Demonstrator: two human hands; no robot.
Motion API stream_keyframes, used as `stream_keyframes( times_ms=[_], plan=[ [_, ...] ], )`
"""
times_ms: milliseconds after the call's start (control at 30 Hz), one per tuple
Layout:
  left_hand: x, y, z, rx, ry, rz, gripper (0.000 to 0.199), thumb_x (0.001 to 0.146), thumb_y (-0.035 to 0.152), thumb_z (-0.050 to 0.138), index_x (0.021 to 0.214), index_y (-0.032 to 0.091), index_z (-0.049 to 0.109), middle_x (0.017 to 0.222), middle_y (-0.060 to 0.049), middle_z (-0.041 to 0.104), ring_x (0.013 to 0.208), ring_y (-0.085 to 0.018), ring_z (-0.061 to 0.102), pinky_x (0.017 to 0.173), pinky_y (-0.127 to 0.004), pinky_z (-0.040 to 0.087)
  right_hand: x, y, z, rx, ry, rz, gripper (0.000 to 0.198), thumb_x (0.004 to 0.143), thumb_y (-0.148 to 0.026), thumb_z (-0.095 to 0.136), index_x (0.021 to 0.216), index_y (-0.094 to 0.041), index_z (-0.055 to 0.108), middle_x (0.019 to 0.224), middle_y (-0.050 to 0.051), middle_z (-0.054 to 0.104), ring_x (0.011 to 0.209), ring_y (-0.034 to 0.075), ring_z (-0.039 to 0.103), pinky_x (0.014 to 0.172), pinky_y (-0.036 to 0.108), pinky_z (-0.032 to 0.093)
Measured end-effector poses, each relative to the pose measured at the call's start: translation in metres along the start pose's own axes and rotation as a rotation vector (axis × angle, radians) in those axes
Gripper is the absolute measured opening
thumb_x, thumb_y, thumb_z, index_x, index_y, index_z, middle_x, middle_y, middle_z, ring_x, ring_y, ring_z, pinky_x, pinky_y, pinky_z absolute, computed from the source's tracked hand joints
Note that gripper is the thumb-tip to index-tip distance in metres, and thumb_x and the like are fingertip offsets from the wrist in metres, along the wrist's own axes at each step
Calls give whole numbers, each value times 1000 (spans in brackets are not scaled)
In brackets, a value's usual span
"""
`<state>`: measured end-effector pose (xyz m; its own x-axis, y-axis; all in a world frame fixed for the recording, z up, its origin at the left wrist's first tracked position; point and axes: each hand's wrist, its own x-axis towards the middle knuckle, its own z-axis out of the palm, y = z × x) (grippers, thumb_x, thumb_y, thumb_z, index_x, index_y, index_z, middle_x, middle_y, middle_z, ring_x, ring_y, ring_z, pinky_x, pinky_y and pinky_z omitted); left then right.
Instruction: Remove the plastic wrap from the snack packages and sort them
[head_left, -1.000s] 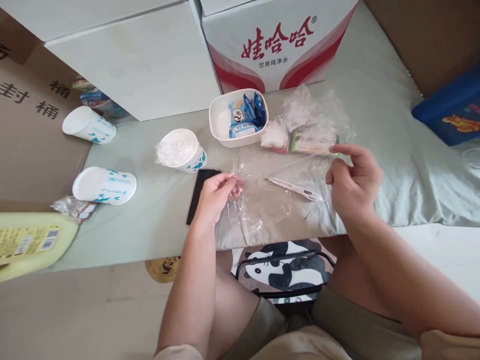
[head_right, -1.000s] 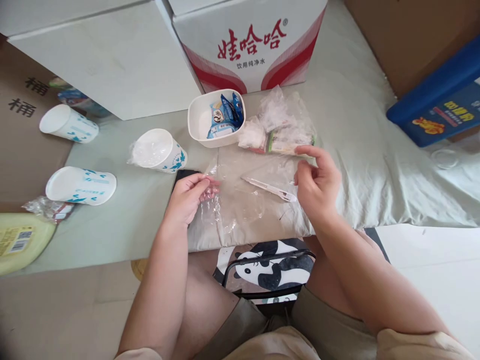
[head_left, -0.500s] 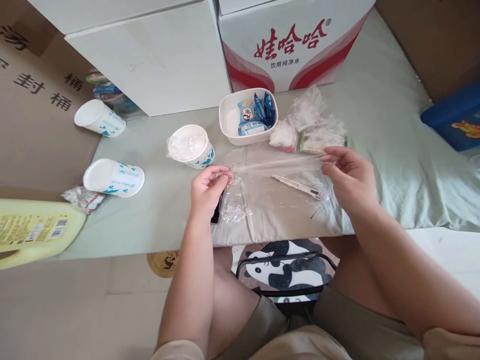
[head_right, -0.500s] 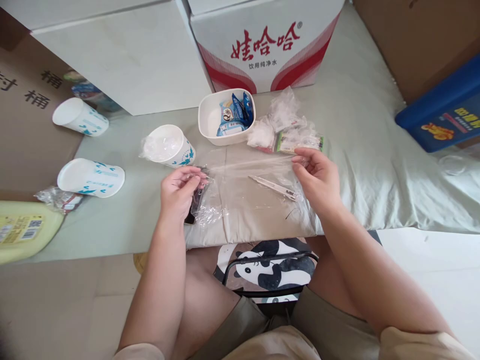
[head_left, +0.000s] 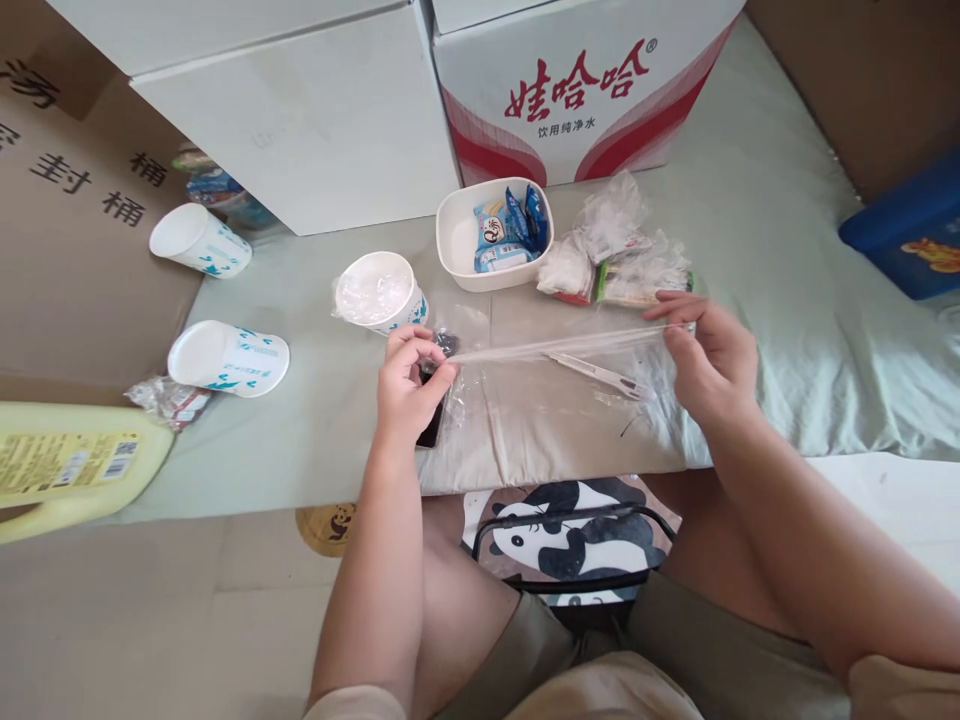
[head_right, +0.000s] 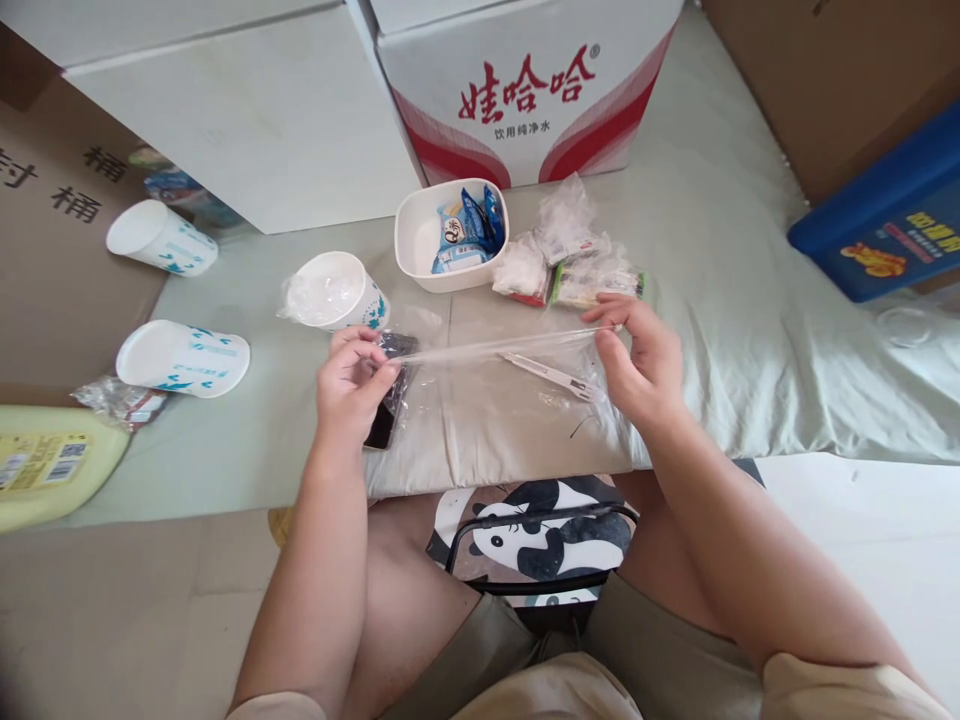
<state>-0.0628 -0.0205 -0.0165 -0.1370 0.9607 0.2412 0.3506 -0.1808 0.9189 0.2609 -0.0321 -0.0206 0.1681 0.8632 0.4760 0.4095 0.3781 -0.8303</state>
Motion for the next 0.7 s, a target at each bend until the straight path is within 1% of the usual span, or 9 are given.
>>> stream_keyframes(
  times_ms=[67,133,200,233,300,400,533,600,700],
  plan=[
    [-2,4,-1,-111,-66,-3,27,69,35,82,65,22,59,123,-8,65,129,-27,55,106,-37,47,-2,-3,1,95,4,28,21,95,-36,58,78,-25,55,72,2,69,108,28,70,99,51,50],
    [-4,6,0,-246,-120,-17,29,73,37,81,67,22,57,118,-7,70,132,-27,56,111,-40,44,-3,-6,3,159,9,87,25,96,-41,60,78,-25,53,56,-2,61,81,24,73,85,44,56],
    [-5,7,3,-364,-132,-63,29,75,39,81,73,23,56,92,-4,72,111,-24,68,102,-39,50,-2,-10,6,244,-13,193,28,94,-47,64,80,-25,51,47,-7,52,49,17,60,60,35,55],
    [-5,9,5,-401,-120,-100,30,75,40,81,75,23,56,79,-1,69,94,-21,71,93,-36,54,-1,-13,7,296,-27,264,30,92,-49,66,81,-26,50,45,-9,48,38,14,50,48,31,49],
    [-4,12,9,-434,-72,-197,33,73,42,82,80,24,55,61,6,57,61,-13,62,67,-28,53,2,-16,6,407,-45,420,34,86,-52,71,83,-27,48,42,-13,41,30,11,34,34,26,35],
    [0,19,13,-446,-46,-344,37,71,41,83,82,25,52,50,11,43,39,-7,36,41,-21,30,8,-17,-4,558,-145,618,33,80,-49,74,89,-29,50,42,-15,33,29,9,24,34,25,26],
    [6,25,10,-502,-123,-518,39,67,39,83,80,24,50,45,12,37,35,-5,27,36,-20,16,18,-6,-19,625,-339,706,35,89,-62,51,94,-28,57,46,-12,35,32,7,24,42,26,26],
    [8,26,8,-540,-177,-612,38,66,37,83,81,24,50,43,13,33,33,-5,25,36,-20,14,22,-2,-17,592,-304,715,41,92,-63,41,90,-26,58,51,-9,42,36,8,32,44,28,30],
    [7,28,10,-556,-298,-705,36,67,37,82,83,24,53,42,14,30,32,-4,21,35,-19,11,22,-5,-1,647,-299,749,36,85,-60,53,90,-25,61,67,-1,61,53,14,57,52,32,48]
  ],
)
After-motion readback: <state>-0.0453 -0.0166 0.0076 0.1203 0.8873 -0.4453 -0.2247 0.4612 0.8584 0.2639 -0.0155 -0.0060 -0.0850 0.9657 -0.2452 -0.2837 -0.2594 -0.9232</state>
